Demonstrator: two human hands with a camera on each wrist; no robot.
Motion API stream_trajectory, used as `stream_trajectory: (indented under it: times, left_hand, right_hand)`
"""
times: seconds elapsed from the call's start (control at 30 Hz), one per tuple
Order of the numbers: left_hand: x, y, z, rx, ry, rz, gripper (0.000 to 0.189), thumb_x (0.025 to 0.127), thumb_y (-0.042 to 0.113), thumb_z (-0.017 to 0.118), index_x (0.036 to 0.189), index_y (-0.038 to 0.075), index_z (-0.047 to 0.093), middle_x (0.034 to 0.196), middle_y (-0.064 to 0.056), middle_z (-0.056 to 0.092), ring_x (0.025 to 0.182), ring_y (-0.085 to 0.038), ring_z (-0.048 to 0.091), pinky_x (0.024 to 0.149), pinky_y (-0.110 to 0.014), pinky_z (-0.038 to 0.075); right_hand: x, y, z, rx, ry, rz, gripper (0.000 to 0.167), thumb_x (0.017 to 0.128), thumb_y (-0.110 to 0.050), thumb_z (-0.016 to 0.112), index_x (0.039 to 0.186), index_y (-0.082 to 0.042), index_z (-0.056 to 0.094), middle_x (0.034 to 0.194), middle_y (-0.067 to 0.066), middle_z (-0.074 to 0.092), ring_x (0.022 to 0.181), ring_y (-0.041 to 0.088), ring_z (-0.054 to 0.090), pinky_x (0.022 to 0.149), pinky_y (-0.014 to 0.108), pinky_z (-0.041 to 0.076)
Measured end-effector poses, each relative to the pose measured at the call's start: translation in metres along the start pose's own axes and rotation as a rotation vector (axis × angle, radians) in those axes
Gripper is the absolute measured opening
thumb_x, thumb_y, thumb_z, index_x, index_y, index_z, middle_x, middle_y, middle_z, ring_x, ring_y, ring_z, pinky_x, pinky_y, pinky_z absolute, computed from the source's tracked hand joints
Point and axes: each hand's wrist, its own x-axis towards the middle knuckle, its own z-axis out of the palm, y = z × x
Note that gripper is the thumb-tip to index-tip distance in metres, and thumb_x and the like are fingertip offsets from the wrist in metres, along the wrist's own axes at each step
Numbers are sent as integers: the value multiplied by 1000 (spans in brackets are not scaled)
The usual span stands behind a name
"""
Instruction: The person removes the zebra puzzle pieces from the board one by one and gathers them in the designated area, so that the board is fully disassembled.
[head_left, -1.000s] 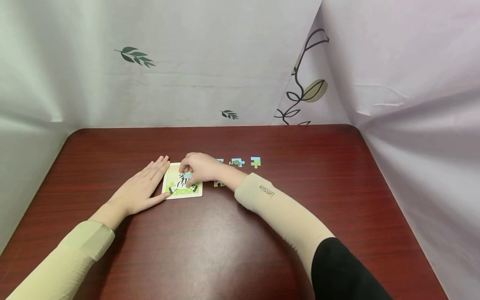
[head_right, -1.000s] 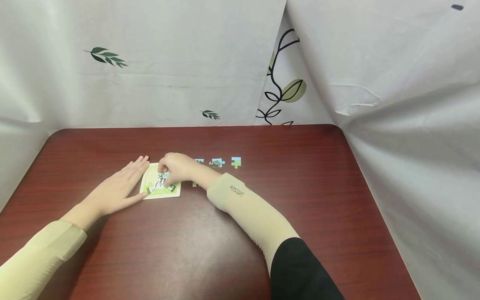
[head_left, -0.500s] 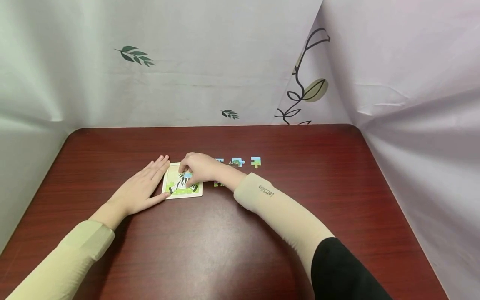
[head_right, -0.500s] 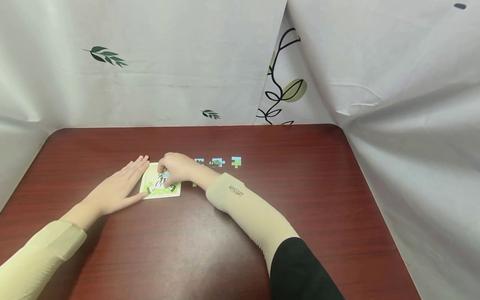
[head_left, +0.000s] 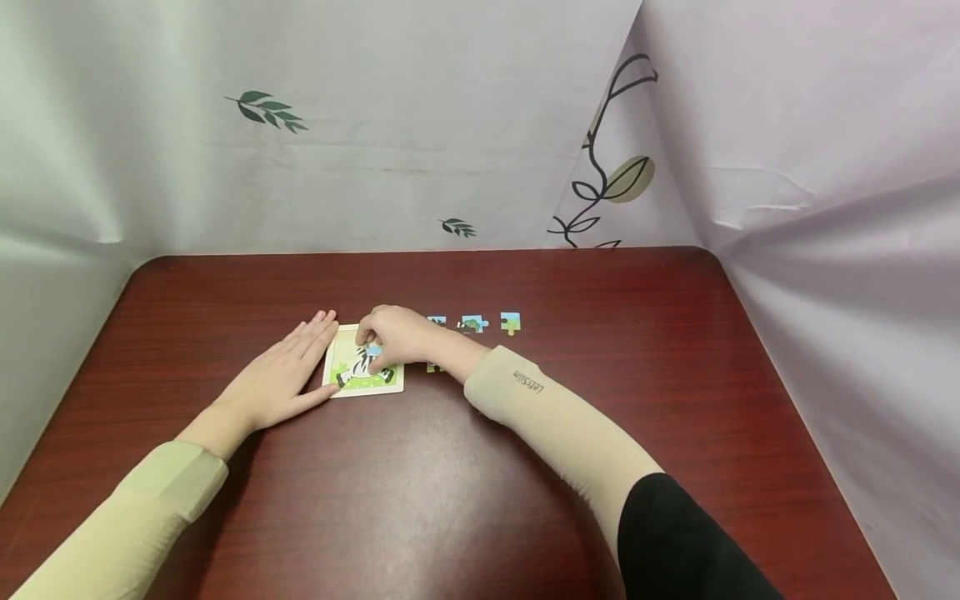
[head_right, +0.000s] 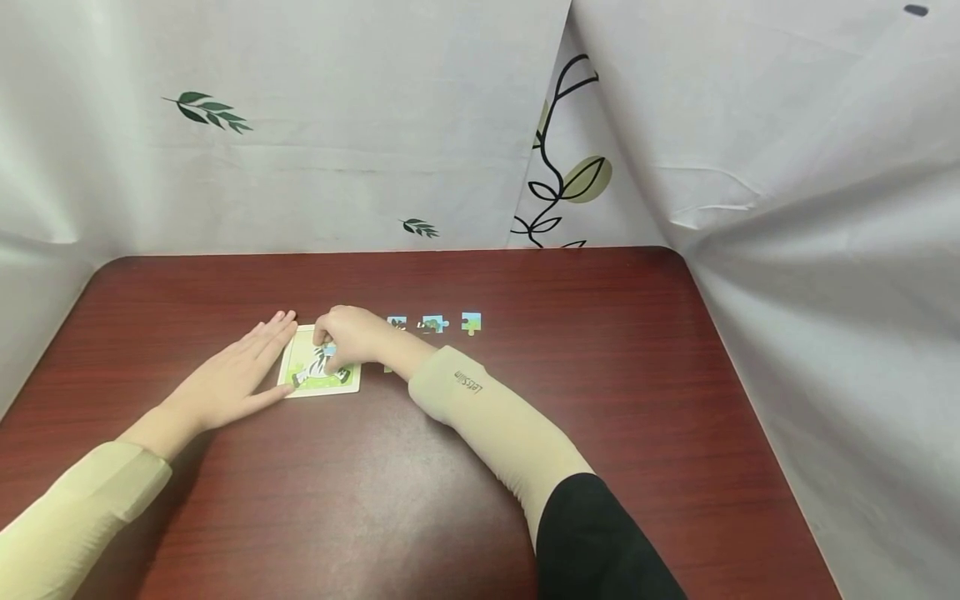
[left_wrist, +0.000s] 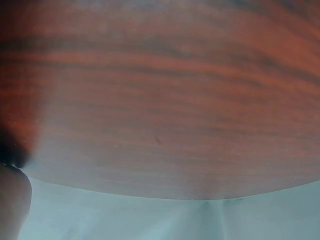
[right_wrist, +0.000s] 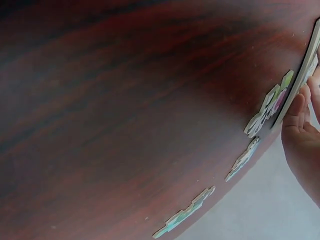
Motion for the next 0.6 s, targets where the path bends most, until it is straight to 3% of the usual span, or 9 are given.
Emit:
stream_trajectory:
  times: [0.6]
  left_hand:
    - [1,0,0,-3,7,3,93,100,44,68,165,-7,25,173,-27,26,165,-36,22,136,-23,-3]
  right_hand:
    - [-1,0,4,22,7,39,45,90,-27,87,130,-12,72,120,1,70,104,9,63,96,17,50]
